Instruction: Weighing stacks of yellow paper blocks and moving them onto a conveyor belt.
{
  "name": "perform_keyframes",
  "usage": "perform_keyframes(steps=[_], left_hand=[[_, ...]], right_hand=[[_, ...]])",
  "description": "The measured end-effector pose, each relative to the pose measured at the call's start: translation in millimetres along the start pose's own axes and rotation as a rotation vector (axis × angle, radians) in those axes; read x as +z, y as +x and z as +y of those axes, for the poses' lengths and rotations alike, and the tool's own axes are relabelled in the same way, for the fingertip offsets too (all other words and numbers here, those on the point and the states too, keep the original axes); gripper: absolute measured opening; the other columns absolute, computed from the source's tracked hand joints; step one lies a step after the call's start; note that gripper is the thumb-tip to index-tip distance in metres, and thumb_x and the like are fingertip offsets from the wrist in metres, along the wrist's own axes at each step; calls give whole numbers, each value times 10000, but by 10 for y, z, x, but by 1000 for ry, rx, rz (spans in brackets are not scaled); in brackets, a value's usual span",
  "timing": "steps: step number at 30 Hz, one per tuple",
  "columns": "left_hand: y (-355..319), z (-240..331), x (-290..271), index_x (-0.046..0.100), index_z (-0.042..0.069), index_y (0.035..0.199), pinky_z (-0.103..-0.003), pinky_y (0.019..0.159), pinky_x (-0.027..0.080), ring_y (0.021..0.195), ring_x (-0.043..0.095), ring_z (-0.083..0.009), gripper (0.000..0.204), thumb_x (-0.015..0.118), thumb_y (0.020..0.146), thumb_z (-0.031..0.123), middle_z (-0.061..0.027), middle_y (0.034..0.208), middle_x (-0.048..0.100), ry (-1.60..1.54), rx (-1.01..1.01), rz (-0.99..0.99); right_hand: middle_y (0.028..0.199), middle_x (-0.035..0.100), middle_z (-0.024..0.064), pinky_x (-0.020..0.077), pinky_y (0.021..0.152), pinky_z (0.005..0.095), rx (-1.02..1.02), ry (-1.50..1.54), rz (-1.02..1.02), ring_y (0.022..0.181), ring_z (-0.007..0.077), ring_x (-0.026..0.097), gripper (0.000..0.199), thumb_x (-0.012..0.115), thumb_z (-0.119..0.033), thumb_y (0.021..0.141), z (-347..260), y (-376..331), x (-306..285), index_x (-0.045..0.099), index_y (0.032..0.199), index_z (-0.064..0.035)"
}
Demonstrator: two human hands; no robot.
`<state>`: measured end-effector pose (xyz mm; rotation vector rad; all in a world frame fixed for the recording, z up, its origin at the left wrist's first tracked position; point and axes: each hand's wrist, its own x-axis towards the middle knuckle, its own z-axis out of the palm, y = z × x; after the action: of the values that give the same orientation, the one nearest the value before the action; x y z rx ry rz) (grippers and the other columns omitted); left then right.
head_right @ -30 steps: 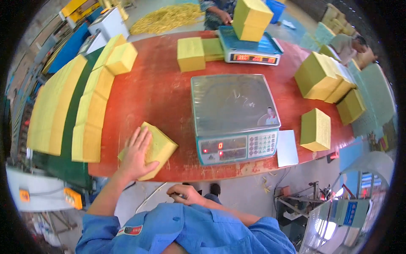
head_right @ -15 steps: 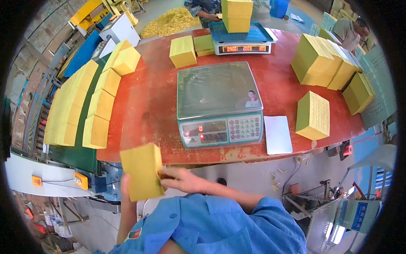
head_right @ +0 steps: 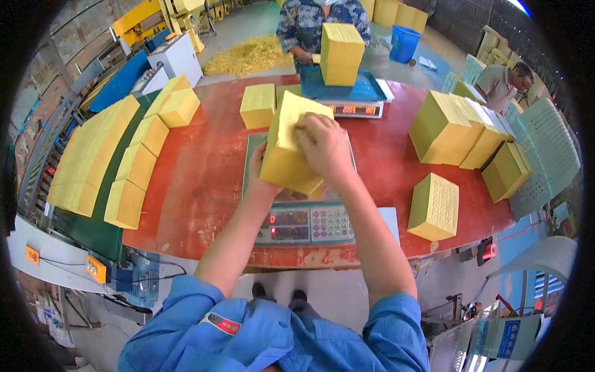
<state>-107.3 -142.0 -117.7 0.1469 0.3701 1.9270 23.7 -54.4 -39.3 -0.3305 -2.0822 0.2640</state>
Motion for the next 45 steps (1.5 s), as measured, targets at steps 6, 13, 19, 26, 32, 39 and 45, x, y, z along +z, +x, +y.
perform_keyframes(steps=[6, 13, 19, 26, 32, 39, 45], left_hand=[[-342, 494, -19, 512, -29, 1306, -429, 1014, 432, 1178, 565, -258, 435, 448, 966, 234, -141, 1242, 609, 559, -40, 245], [-764, 2131, -1226, 510, -25, 1352, -324, 1040, 398, 1232, 518, -191, 505, 608, 917, 212, -138, 1329, 572, 1242, 328, 291], [143, 3944, -1647, 571, -40, 1243, -427, 1038, 418, 1228, 533, -348, 582, 624, 861, 395, -239, 1285, 579, 2065, 539, 469], [1950, 5160, -1772, 555, -19, 1284, -450, 1081, 369, 1264, 479, -411, 681, 563, 872, 522, -266, 1326, 539, 2496, 679, 490], [2790, 5641, -2190, 426, 72, 1447, -482, 1117, 311, 1319, 414, -436, 859, 521, 845, 678, -306, 1414, 434, 2574, 362, 489], [2613, 5197, -1879, 384, 39, 1448, -501, 1101, 305, 1352, 375, -389, 883, 561, 837, 652, -253, 1417, 444, 2720, 106, 189], [1274, 4014, -1823, 376, 27, 1446, -558, 1076, 315, 1353, 348, -430, 903, 707, 764, 517, -269, 1422, 403, 2602, 563, -624]], right_hand=[[1088, 657, 149, 462, 872, 473, 137, 56, -180, 1006, 355, 610, 173, 608, -141, 839, -48, -100, 185, 661, 980, -57], [1176, 619, 163, 368, 1000, 526, -32, -334, -232, 1190, 393, 524, 290, 642, -60, 760, -1036, 145, 422, 645, 1049, -30], [1240, 597, 191, 503, 933, 436, 254, 554, -553, 1117, 370, 594, 378, 676, 4, 755, -2118, -810, 1898, 641, 1128, -50], [1287, 576, 172, 486, 942, 447, 265, 285, -468, 1165, 350, 577, 437, 685, -36, 756, -2056, -1562, 2765, 625, 1187, -76], [1437, 470, 98, 384, 1042, 455, 415, 236, -731, 1352, 292, 417, 400, 589, -235, 890, -2165, -1551, 2768, 581, 1270, -109], [1442, 460, 138, 380, 1037, 455, 337, 252, -756, 1363, 295, 406, 419, 536, -281, 923, -2131, -1532, 2774, 561, 1273, -52], [1341, 537, 161, 463, 954, 441, 333, 321, -564, 1240, 333, 524, 339, 638, -90, 836, -2105, -1390, 2663, 595, 1166, -27]])
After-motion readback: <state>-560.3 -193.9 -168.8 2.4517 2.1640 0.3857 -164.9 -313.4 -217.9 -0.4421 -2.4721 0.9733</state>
